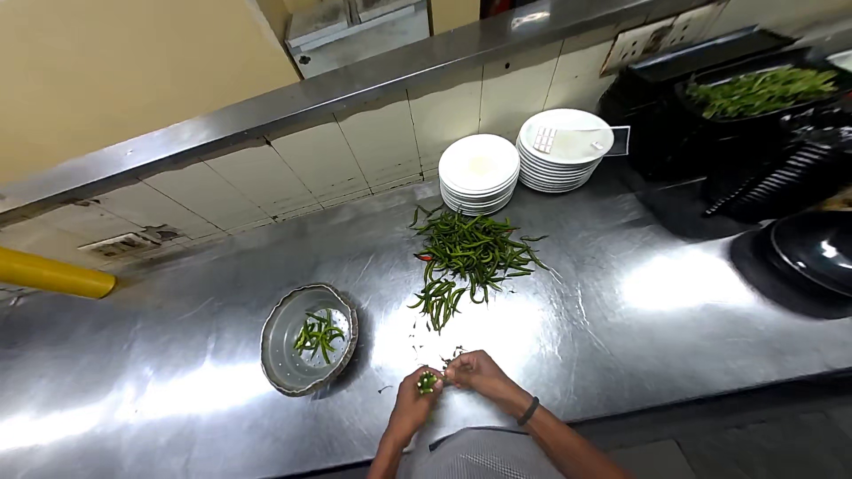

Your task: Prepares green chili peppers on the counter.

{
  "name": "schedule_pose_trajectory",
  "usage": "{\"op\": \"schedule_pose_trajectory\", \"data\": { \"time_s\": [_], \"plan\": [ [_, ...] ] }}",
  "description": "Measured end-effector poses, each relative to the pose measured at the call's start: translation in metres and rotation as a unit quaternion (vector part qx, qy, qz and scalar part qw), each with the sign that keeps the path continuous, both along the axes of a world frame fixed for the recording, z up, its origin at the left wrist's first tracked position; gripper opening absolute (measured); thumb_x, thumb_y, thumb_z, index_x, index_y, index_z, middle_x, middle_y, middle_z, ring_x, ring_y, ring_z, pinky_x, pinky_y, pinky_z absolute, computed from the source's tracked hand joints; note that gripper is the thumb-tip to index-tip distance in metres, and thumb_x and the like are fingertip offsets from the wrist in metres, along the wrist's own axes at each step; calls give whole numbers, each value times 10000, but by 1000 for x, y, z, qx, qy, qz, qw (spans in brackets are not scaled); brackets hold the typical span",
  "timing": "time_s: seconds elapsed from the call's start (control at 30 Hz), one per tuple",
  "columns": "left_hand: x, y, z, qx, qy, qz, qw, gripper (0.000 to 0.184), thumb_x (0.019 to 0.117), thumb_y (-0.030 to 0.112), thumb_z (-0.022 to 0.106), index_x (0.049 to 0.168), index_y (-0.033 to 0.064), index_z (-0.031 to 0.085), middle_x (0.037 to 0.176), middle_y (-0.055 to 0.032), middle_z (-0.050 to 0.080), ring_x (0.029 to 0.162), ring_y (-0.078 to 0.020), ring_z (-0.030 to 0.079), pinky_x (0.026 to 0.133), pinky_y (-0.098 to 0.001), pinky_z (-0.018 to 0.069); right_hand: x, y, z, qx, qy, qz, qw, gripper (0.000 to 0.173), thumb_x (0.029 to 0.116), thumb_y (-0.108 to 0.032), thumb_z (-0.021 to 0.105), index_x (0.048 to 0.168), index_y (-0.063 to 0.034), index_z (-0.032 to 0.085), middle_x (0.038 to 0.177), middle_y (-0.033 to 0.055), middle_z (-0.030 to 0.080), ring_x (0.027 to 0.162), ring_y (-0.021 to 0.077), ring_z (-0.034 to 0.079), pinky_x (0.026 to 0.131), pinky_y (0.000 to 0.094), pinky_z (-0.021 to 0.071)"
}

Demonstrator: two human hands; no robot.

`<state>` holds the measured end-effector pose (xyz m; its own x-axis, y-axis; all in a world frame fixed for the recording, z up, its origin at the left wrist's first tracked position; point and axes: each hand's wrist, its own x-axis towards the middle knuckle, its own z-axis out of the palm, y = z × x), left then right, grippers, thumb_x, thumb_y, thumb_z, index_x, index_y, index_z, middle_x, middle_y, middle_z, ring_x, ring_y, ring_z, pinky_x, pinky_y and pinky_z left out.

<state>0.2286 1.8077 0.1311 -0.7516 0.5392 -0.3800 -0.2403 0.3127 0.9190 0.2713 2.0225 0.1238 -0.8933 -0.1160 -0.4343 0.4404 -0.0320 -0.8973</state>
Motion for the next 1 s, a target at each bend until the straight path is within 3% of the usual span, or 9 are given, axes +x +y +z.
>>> {"op": "schedule_pose_trajectory", "data": {
  "time_s": [0.1,0.17,0.33,0.43,0.6,0.73,0.9,0.93,1.0],
  "plan": [
    [0,-1,2,-72,76,-33,994,189,965,165,652,1114,54,687,939,-51,710,784,-130,681,746,-328,593,-3,2,7,216,56,124,967,318,996,-382,607,1040,-108,761,945,64,732,889,209,690,837,474,546],
    [0,-1,5,-124,137,-82,979,199,944,131,635,1127,70,684,967,-40,724,861,-125,694,819,-346,588,-3,-1,20,305,76,220,923,329,1032,-365,540,1087,-113,745,1060,114,725,1040,300,678,914,564,516],
    [-5,-3,6,-196,208,-208,935,253,907,110,630,1153,107,688,1057,-55,720,984,-184,696,921,-420,572,3,-12,27,411,166,306,843,267,1047,-246,518,1053,-71,720,1059,160,702,1083,360,642,945,558,477],
    [-13,-11,10,-164,191,-247,936,253,901,90,624,1147,95,685,1052,-64,722,979,-190,695,911,-432,568,8,-10,24,369,222,292,854,238,1041,-200,509,1060,-100,725,1033,124,711,1067,316,660,961,524,488],
    [-24,-30,13,0,90,-222,971,196,945,28,608,1124,29,687,1018,-61,720,903,-112,682,861,-320,572,11,-11,18,231,239,232,914,272,1042,-224,523,1010,-55,734,974,132,718,962,297,686,886,507,521],
    [-31,-37,16,22,54,-241,969,170,959,76,624,1109,33,692,1002,-59,708,882,-110,664,834,-316,561,7,-13,17,173,235,234,927,253,1039,-202,540,975,-42,726,917,112,716,864,252,684,830,478,523],
    [-44,-46,19,23,28,-288,957,184,951,52,611,1113,25,693,991,-62,697,869,-99,643,819,-310,545,6,-15,19,63,284,244,925,250,1048,-153,529,960,-44,736,899,60,721,854,158,657,868,379,512],
    [-45,-48,18,21,32,-275,961,182,965,68,608,1120,21,690,1007,-67,696,886,-105,644,836,-317,545,6,-15,19,37,277,235,931,262,1054,-166,521,965,-43,735,893,50,712,874,150,624,910,371,459],
    [-43,-52,16,17,42,-221,974,189,992,119,598,1138,28,675,1014,-64,682,891,-114,639,842,-321,545,6,-16,16,59,238,193,950,284,1070,-214,508,1008,-59,737,871,33,698,869,140,621,919,365,466]
  ]
}}
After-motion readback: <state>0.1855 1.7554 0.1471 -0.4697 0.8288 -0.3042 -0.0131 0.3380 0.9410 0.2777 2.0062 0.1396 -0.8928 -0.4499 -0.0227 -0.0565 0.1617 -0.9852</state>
